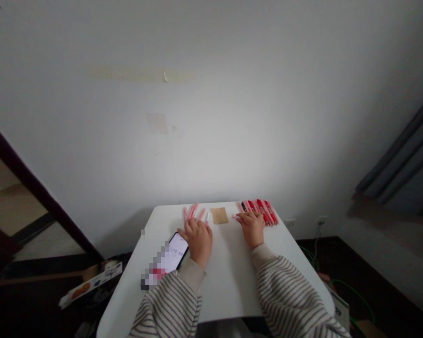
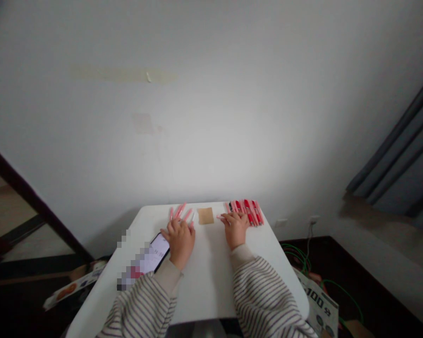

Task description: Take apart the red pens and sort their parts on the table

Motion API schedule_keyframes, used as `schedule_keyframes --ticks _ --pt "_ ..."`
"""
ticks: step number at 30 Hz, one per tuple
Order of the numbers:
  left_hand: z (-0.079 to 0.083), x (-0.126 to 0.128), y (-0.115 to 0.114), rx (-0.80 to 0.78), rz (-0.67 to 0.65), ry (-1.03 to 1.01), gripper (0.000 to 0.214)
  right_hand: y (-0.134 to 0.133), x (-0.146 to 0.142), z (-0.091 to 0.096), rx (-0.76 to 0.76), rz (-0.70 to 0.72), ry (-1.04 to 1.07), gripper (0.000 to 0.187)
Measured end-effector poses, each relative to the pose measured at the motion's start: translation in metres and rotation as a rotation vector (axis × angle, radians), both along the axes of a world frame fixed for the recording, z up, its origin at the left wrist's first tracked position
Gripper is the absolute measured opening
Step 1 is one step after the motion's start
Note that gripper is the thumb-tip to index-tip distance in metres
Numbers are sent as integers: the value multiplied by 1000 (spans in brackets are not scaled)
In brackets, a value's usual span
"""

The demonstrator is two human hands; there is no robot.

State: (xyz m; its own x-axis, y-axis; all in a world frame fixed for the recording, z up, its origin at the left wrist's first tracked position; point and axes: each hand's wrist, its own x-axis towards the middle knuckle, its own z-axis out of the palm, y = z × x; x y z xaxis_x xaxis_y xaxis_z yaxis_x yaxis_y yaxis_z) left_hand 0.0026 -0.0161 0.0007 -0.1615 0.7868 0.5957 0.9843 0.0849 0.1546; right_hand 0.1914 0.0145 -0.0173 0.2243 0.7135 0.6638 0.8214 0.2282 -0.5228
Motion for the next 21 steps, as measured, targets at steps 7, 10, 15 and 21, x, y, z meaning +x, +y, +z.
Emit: schedule_keyframes --ticks 7,10,15,21 --pt "2 1 -1 -47 11 11 32 0 0 -1 -24 24 -9 28" --pt "2 1 -1 -42 19 14 33 0 0 -1 -35 23 -6 28" --pt "3 1 -2 -36 23 28 34 0 0 -2 -35 26 -11 30" --pt "4 1 -2 -27 14 14 33 0 0 -2 -24 27 -23 27"
